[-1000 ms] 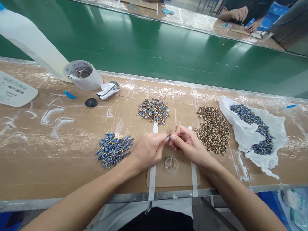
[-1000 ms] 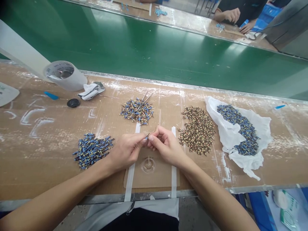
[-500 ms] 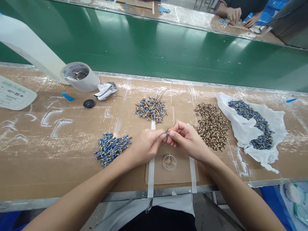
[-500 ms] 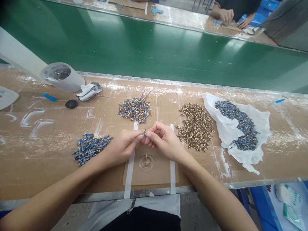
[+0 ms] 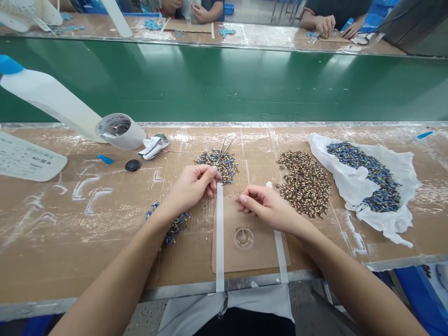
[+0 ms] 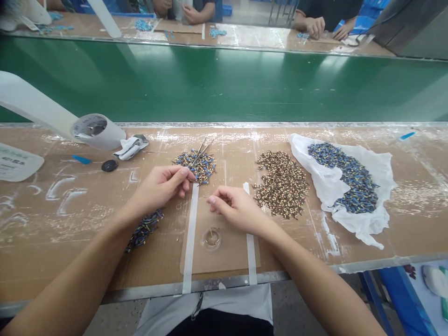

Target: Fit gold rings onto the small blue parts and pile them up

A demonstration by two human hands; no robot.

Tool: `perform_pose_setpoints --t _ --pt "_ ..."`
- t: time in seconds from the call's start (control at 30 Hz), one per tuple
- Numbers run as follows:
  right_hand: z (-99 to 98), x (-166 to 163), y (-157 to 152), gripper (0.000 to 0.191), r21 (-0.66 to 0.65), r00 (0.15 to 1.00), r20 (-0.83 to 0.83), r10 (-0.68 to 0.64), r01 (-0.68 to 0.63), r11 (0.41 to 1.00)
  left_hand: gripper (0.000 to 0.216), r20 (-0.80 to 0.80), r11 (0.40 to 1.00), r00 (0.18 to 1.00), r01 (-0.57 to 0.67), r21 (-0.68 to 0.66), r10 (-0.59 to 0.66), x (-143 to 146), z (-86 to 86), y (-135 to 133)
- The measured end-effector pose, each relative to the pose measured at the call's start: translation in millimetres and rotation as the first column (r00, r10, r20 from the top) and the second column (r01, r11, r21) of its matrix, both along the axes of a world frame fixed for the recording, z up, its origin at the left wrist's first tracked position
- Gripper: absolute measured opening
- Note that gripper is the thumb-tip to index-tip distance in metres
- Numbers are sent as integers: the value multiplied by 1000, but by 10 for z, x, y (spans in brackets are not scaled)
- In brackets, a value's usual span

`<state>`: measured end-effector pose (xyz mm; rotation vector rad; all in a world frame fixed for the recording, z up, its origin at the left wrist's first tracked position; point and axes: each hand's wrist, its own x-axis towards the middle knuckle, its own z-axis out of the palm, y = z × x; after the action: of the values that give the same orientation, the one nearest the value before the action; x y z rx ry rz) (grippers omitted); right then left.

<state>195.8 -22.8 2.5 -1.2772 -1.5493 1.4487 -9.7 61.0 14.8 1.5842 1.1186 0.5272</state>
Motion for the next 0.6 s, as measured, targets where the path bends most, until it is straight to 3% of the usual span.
perform_pose_setpoints --t 0.1,0.2,0.4,0.6 --pt "1 9 2 24 -4 1000 14 5 -5 1000 31 -177 969 983 -12 248 57 -106 99 98" --pt "15 20 8 23 -11 1000 30 10 -10 1000 28 -333 935 941 65 349 59 -334 202 126" --pt "11 24 2 21 -32 998 58 23 -21 999 17 -565 927 794 353 129 -224 -806 333 90" --pt "-2 42 4 25 -57 995 80 56 -52 997 11 -670 907 697 412 84 -255 -796 289 -41"
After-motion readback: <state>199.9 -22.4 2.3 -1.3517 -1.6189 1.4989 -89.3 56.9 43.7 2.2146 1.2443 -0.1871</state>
